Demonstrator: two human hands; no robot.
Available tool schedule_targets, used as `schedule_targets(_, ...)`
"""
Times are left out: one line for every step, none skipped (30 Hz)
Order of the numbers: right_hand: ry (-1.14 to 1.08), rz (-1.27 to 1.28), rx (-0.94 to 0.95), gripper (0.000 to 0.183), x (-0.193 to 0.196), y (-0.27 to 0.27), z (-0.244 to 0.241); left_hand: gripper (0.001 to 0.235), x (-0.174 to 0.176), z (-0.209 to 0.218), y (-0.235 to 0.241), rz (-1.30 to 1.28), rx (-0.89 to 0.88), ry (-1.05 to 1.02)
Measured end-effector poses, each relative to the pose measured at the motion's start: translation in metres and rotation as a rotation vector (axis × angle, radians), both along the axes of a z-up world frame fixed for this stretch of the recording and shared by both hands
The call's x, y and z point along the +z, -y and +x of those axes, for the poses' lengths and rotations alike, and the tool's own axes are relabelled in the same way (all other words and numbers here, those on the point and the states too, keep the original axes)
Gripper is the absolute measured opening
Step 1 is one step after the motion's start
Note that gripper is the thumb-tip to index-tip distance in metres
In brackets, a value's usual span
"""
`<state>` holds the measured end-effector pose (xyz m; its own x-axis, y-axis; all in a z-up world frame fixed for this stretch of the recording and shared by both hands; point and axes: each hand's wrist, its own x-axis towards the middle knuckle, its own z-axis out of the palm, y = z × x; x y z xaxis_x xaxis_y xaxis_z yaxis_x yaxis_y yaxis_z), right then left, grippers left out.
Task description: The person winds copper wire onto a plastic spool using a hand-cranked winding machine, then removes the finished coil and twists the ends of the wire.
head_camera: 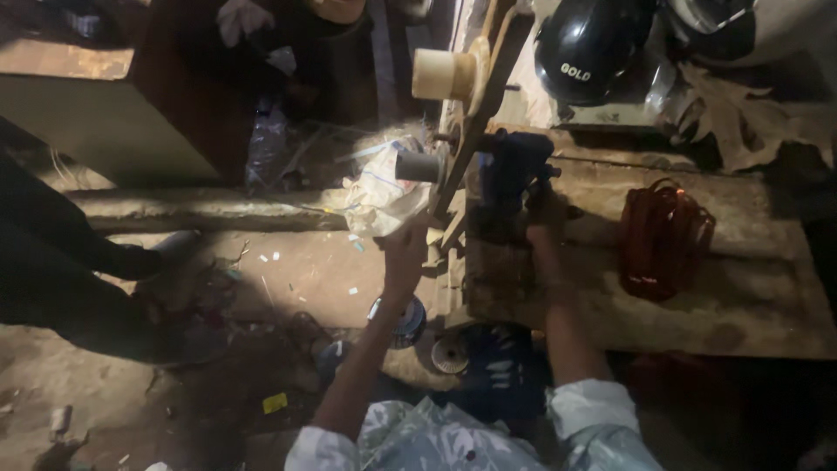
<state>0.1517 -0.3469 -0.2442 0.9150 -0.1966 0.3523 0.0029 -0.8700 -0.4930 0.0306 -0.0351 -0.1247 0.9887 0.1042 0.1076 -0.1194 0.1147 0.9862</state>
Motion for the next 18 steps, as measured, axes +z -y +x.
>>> schedule_targets(0.004,-0.001,-0.013,0.03,-0.002,0.001,0.005,0.032,-0.015,-0.011,0.0,0.023,0.011,-0.03)
schedule_targets(0.003,-0.004,-0.029,0.029,-0.001,0.001,0.008,0.033,-0.029,-0.026,-0.003,0.061,0.003,-0.145)
schedule_targets(0.007,0.017,-0.036,0.027,0.004,-0.001,0.008,0.034,-0.041,-0.04,-0.004,0.096,-0.004,-0.258)
schedule_targets(0.013,0.043,-0.038,0.026,0.013,-0.004,0.008,0.036,-0.052,-0.057,-0.004,0.165,0.023,-0.295)
schedule_targets(0.011,0.104,-0.032,0.026,0.022,-0.008,0.002,0.037,-0.063,-0.074,-0.005,0.233,0.053,-0.335)
schedule_targets(0.011,0.104,-0.029,0.026,0.032,-0.012,-0.004,0.037,-0.076,-0.085,-0.007,0.233,0.056,-0.336)
schedule_targets(0.021,0.118,0.012,0.026,0.042,-0.017,-0.01,0.04,-0.089,-0.093,-0.01,0.139,0.033,-0.343)
schedule_targets(0.031,0.132,0.053,0.026,0.052,-0.021,-0.016,0.044,-0.102,-0.1,-0.012,0.045,0.011,-0.35)
schedule_targets(0.043,0.145,0.092,0.027,0.061,-0.023,-0.02,0.044,-0.115,-0.108,-0.011,0.046,0.01,-0.348)
schedule_targets(0.056,0.158,0.132,0.027,0.067,-0.025,-0.024,0.043,-0.126,-0.116,-0.01,0.082,0.025,-0.266)
schedule_targets(0.07,0.173,0.171,0.028,0.069,-0.027,-0.025,0.043,-0.134,-0.12,-0.01,0.12,0.04,-0.183)
schedule_targets(0.073,0.174,0.171,0.028,0.069,-0.028,-0.025,0.043,-0.141,-0.123,-0.008,0.122,0.04,-0.18)
schedule_targets(0.055,0.153,0.144,0.026,0.068,-0.027,-0.025,0.043,-0.145,-0.127,-0.003,0.03,0.063,-0.292)
schedule_targets(0.037,0.131,0.118,0.025,0.066,-0.026,-0.024,0.045,-0.148,-0.13,0.0,-0.062,0.085,-0.404)
schedule_targets(0.02,0.107,0.094,0.024,0.065,-0.024,-0.023,0.045,-0.152,-0.13,0.001,-0.064,0.083,-0.4)
schedule_targets(0.002,0.083,0.069,0.023,0.065,-0.023,-0.023,0.045,-0.155,-0.129,0.002,-0.067,0.058,-0.329)
schedule_targets(-0.013,0.059,0.046,0.023,0.068,-0.023,-0.021,0.046,-0.158,-0.127,0.003,-0.07,0.034,-0.255)
schedule_targets(-0.008,0.058,0.046,0.023,0.074,-0.023,-0.022,0.046,-0.161,-0.127,0.005,-0.072,0.034,-0.249)
